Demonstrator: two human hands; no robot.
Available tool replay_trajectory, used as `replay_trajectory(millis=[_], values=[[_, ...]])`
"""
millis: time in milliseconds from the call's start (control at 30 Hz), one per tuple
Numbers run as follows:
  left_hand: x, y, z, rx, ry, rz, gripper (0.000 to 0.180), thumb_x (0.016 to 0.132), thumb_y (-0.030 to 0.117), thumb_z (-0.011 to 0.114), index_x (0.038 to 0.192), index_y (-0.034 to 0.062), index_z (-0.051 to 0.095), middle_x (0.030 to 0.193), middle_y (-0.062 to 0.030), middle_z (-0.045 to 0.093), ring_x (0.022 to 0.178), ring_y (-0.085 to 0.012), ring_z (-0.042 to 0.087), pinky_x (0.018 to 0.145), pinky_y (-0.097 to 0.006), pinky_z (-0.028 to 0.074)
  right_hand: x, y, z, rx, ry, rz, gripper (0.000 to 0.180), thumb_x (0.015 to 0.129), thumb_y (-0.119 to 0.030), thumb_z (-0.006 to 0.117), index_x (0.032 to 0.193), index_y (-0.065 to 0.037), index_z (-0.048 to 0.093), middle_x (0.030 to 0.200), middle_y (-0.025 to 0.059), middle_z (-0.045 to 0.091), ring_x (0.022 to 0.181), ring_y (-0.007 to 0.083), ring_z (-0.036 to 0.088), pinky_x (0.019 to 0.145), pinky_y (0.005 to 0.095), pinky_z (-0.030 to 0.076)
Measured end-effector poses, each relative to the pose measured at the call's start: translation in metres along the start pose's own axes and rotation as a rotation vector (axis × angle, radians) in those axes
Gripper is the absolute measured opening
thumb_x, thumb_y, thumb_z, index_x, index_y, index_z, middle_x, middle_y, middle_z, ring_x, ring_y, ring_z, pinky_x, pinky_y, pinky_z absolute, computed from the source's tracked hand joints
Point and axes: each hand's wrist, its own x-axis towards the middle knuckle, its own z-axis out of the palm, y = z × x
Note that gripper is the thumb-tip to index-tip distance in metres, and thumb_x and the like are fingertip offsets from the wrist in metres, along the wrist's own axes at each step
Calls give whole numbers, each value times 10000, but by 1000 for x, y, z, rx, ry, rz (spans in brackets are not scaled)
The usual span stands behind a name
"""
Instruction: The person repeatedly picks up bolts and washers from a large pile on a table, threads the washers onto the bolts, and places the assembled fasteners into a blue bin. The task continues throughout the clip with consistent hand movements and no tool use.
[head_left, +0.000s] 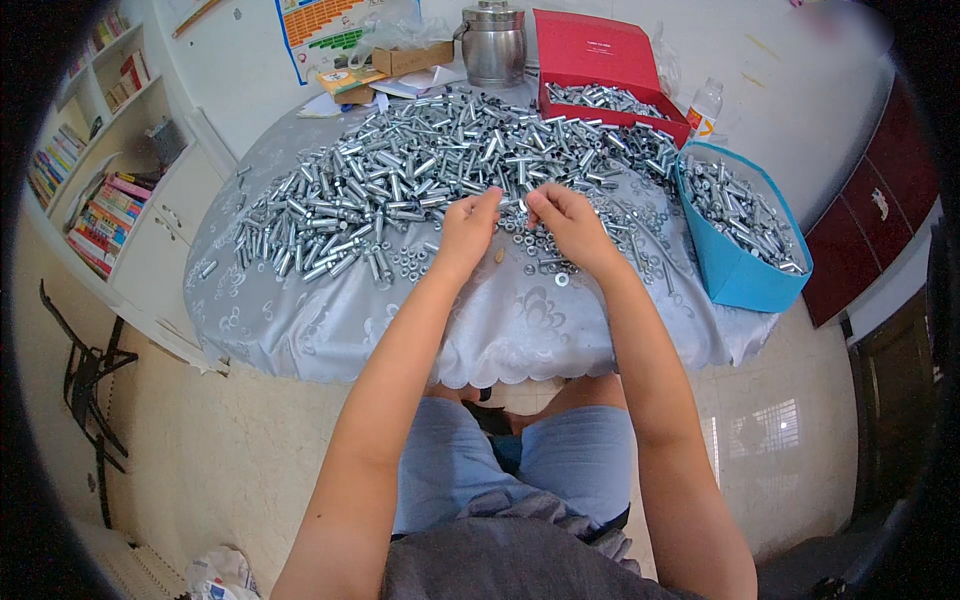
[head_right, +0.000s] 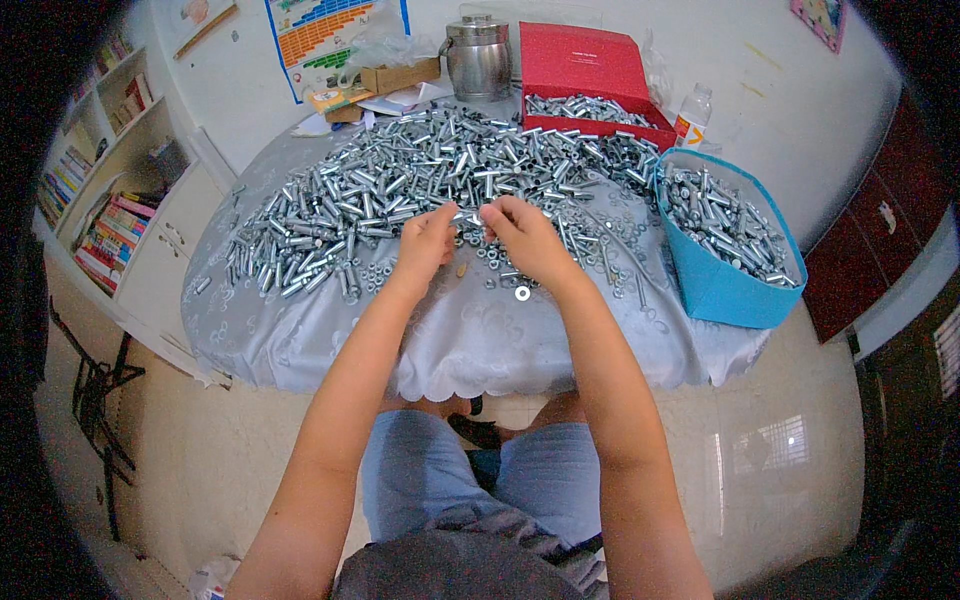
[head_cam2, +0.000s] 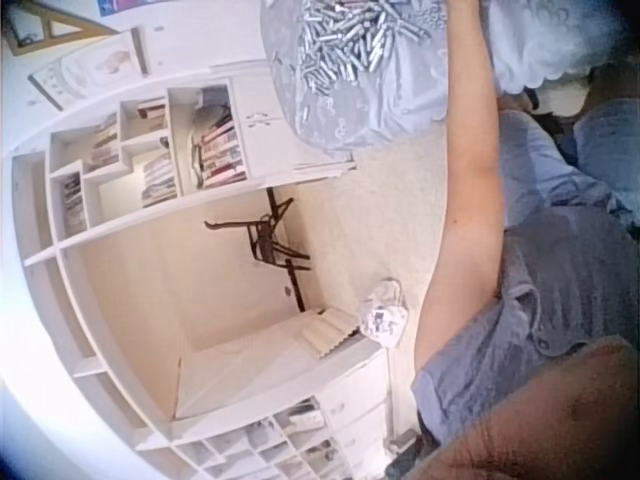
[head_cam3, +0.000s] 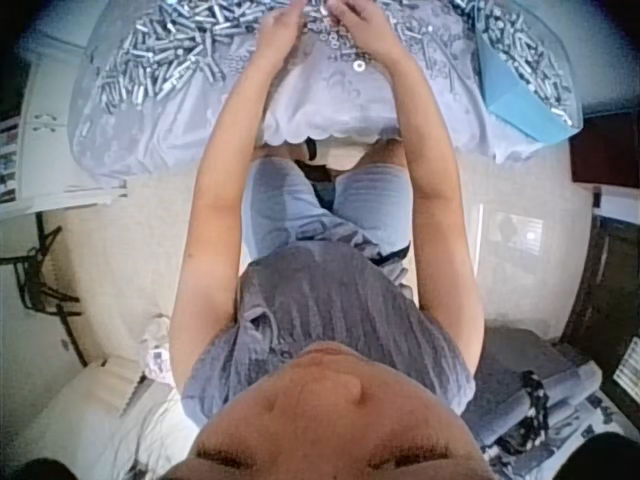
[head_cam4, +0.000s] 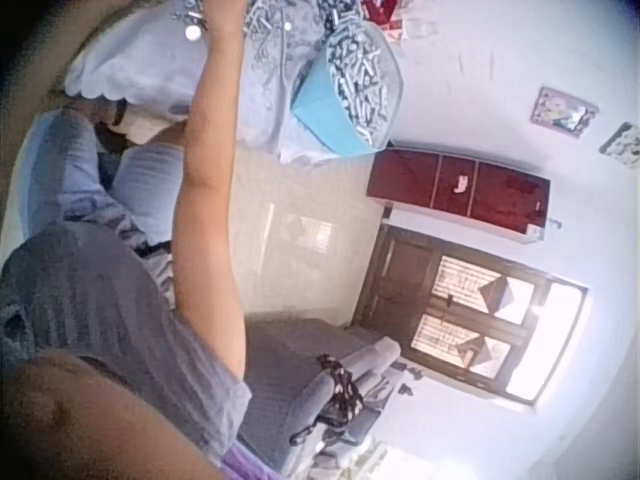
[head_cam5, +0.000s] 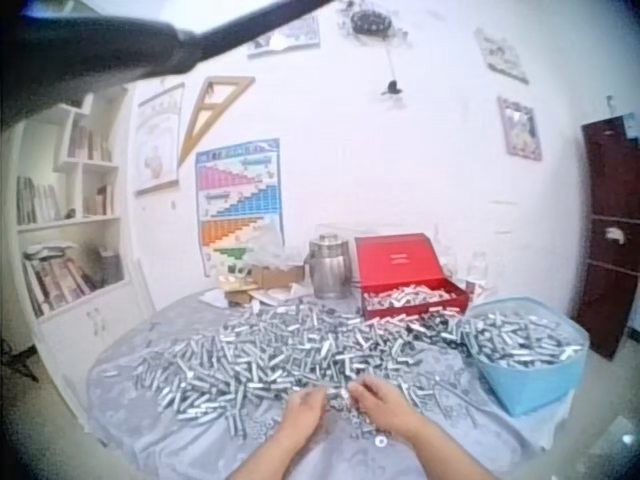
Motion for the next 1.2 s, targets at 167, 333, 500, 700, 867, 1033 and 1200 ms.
replay_trajectory(millis=[167, 333, 500, 700, 867, 1033, 1200], values=[[0, -2, 0, -9, -45, 17, 357, 834, 340, 529, 567, 129, 420, 496, 57, 359, 423, -50, 301, 397, -218, 239, 0, 3, 3, 19, -37, 30, 263, 881, -251, 479, 751, -32, 543, 657, 8, 534, 606, 78, 460, 557, 222, 371], [-5, 8, 2, -61, -65, -54, 350, 833, 339, 527, 574, 130, 419, 501, 56, 360, 429, -51, 302, 405, -218, 243, -1, -3, 3, 107, -19, 56, 265, 885, -252, 474, 760, -31, 550, 655, -1, 540, 613, 73, 474, 550, 218, 371], [-11, 16, 5, -77, -96, -83, 351, 834, 350, 522, 582, 134, 408, 504, 60, 344, 441, -50, 295, 410, -220, 240, 2, 1, 1, 142, -29, 87, 262, 885, -253, 477, 774, -30, 557, 655, 2, 547, 606, 71, 489, 550, 216, 383], [-12, 20, 5, -160, -136, -120, 363, 840, 352, 509, 578, 150, 360, 499, 63, 304, 441, -52, 272, 408, -225, 230, 2, -1, 2, 230, -39, 109, 267, 882, -273, 492, 770, -41, 559, 658, 5, 554, 589, 67, 490, 530, 206, 389], [-12, 21, 4, -205, -174, -134, 373, 848, 346, 492, 571, 157, 328, 496, 63, 275, 442, -57, 267, 409, -226, 219, 0, -9, 2, 302, -10, 247, 250, 872, -284, 514, 785, -53, 555, 675, 2, 555, 600, 68, 500, 536, 201, 399], [-11, 21, 4, -210, -186, -140, 372, 851, 344, 484, 576, 155, 318, 497, 59, 271, 444, -63, 268, 411, -226, 220, -1, -9, 1, 394, -18, 328, 226, 859, -289, 538, 799, -71, 551, 696, -3, 557, 618, 69, 515, 551, 199, 413], [-10, 20, 4, -234, -201, -149, 352, 853, 337, 483, 599, 149, 329, 503, 57, 275, 449, -66, 278, 415, -226, 230, -3, -18, -2, 498, -21, 380, 175, 842, -253, 568, 818, -81, 550, 701, -12, 552, 634, 72, 529, 562, 202, 426]])
